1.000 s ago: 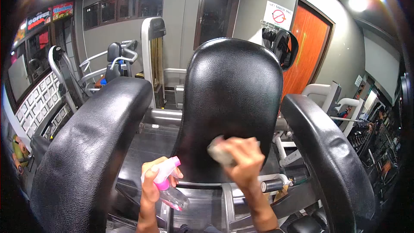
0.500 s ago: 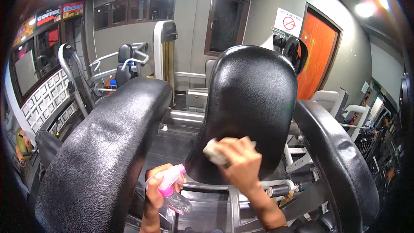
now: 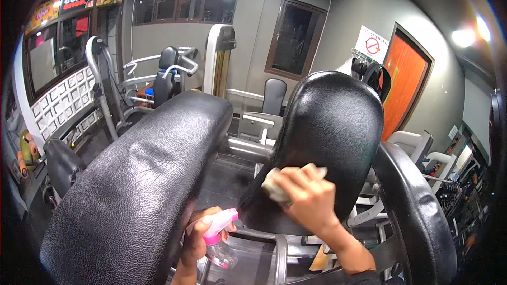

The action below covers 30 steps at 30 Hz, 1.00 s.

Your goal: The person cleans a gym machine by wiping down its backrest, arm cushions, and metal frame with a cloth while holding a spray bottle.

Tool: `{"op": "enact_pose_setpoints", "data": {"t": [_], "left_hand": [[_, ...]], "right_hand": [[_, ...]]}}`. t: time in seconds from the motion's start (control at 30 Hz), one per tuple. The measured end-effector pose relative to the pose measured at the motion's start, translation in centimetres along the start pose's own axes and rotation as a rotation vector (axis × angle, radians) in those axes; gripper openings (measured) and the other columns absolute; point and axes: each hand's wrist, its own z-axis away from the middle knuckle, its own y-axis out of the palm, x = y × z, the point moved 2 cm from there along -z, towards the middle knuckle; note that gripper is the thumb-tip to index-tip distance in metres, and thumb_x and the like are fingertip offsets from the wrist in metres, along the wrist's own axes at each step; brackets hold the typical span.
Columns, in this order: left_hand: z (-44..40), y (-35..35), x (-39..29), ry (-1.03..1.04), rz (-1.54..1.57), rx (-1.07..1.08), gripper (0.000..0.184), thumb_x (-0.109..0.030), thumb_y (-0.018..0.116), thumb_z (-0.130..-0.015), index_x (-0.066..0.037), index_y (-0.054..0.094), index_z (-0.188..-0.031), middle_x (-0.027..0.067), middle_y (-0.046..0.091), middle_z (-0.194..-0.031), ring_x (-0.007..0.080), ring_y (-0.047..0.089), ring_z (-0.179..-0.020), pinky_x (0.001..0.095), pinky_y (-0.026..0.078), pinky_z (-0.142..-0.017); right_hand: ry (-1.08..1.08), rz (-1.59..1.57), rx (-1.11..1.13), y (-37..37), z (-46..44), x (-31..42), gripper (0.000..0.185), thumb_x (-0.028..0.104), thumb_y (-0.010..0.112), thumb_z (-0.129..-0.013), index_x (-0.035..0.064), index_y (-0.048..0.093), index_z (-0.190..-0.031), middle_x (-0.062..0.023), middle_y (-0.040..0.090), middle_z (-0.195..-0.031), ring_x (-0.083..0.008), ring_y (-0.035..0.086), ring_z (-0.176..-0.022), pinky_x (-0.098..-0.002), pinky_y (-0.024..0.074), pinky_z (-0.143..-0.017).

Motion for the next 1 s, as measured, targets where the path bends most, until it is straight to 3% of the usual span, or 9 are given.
{"op": "enact_pose_setpoints", "data": {"t": [0.03,0.1,0.33,0.47,0.5,0.63,0.77,0.93,1.0], "left_hand": [[-0.1,0.0,-0.1,-0.01,-0.027,-0.018,0.066,-0.054,0.036,-0.089,0.005,0.063,-0.078,0.0172,0.065,-0.076,0.0201,0.059,-0.061,0.0319,0.047,-0.059],[-0.2,-0.1,-0.3,-0.018,-0.029,-0.015,0.065,-0.054,0.036,-0.089,0.004,0.063,-0.078,0.0166,0.065,-0.076,0.0199,0.059,-0.061,0.032,0.047,-0.06],[0.3,-1.2,1.1,-0.12,-0.034,0.001,0.071,-0.06,0.032,-0.094,0.003,0.064,-0.087,0.0153,0.066,-0.083,0.0183,0.06,-0.066,0.0299,0.047,-0.063],[0.5,-1.8,2.1,-0.087,-0.03,0.018,0.073,-0.062,0.032,-0.096,0.003,0.064,-0.088,0.0148,0.066,-0.085,0.0182,0.061,-0.067,0.0294,0.047,-0.063],[0.6,-1.6,2.1,-0.096,-0.03,0.013,0.073,-0.062,0.032,-0.096,0.003,0.064,-0.088,0.0148,0.066,-0.085,0.0182,0.061,-0.067,0.0294,0.047,-0.063],[1.0,-1.7,2.0,-0.079,0.016,0.01,0.065,-0.056,0.035,-0.099,0.002,0.064,-0.092,0.01,0.065,-0.084,0.0154,0.058,-0.064,0.0284,0.046,-0.063],[0.9,-1.6,1.8,-0.116,-0.02,0.032,0.062,-0.054,0.035,-0.1,0.0,0.064,-0.091,0.008,0.064,-0.083,0.0138,0.057,-0.065,0.0277,0.046,-0.064],[0.1,-1.5,1.5,-0.128,-0.081,0.008,0.066,-0.055,0.037,-0.098,0.003,0.065,-0.084,0.0122,0.066,-0.08,0.016,0.06,-0.062,0.0281,0.047,-0.059],[0.0,-1.4,1.6,-0.142,-0.118,0.039,0.061,-0.05,0.037,-0.098,0.003,0.065,-0.085,0.0116,0.067,-0.079,0.0149,0.06,-0.061,0.0274,0.047,-0.059]], "right_hand": [[-0.083,0.047,0.002,1.2,0.4,1.0,0.027,0.018,0.071,-0.072,0.015,0.069,-0.099,0.0048,0.06,-0.092,-0.0139,0.058,-0.082,-0.0265,0.0521,-0.057],[-0.204,0.055,0.057,2.4,0.9,2.4,0.022,0.019,0.066,-0.077,0.0136,0.07,-0.098,0.0033,0.058,-0.09,-0.0139,0.057,-0.082,-0.0249,0.0519,-0.056],[-0.024,0.153,0.078,-2.3,-6.1,-0.3,0.009,0.012,0.068,-0.075,0.0118,0.071,-0.083,-0.0008,0.057,-0.092,-0.021,0.057,-0.09,-0.029,0.0546,-0.061],[-0.056,0.331,0.416,-0.9,-8.8,1.4,0.011,0.016,0.068,-0.078,0.0065,0.073,-0.08,-0.0048,0.065,-0.094,-0.0213,0.059,-0.102,-0.0317,0.0551,-0.068],[-0.085,0.377,0.461,0.1,-8.9,2.3,0.006,0.008,0.067,-0.074,0.0062,0.072,-0.076,-0.0047,0.066,-0.088,-0.022,0.061,-0.096,-0.0324,0.0526,-0.071],[-0.196,0.295,0.814,4.8,-9.2,4.5,0.008,0.016,0.07,-0.077,0.0097,0.073,-0.074,-0.0083,0.07,-0.078,-0.0244,0.067,-0.08,-0.0344,0.0518,-0.069],[-0.15,0.269,0.853,5.7,-10.6,4.3,0.011,0.021,0.073,-0.074,0.0108,0.073,-0.07,-0.0097,0.073,-0.08,-0.0241,0.073,-0.078,-0.0357,0.055,-0.066],[-0.037,0.454,0.983,4.1,-13.2,4.2,0.014,0.02,0.074,-0.079,0.0134,0.077,-0.09,-0.003,0.075,-0.092,-0.0185,0.072,-0.088,-0.0308,0.0541,-0.067],[-0.044,0.488,0.989,3.5,-13.8,4.4,0.014,0.02,0.074,-0.079,0.0138,0.077,-0.091,-0.0028,0.075,-0.092,-0.0185,0.072,-0.089,-0.0304,0.0541,-0.067]]}}
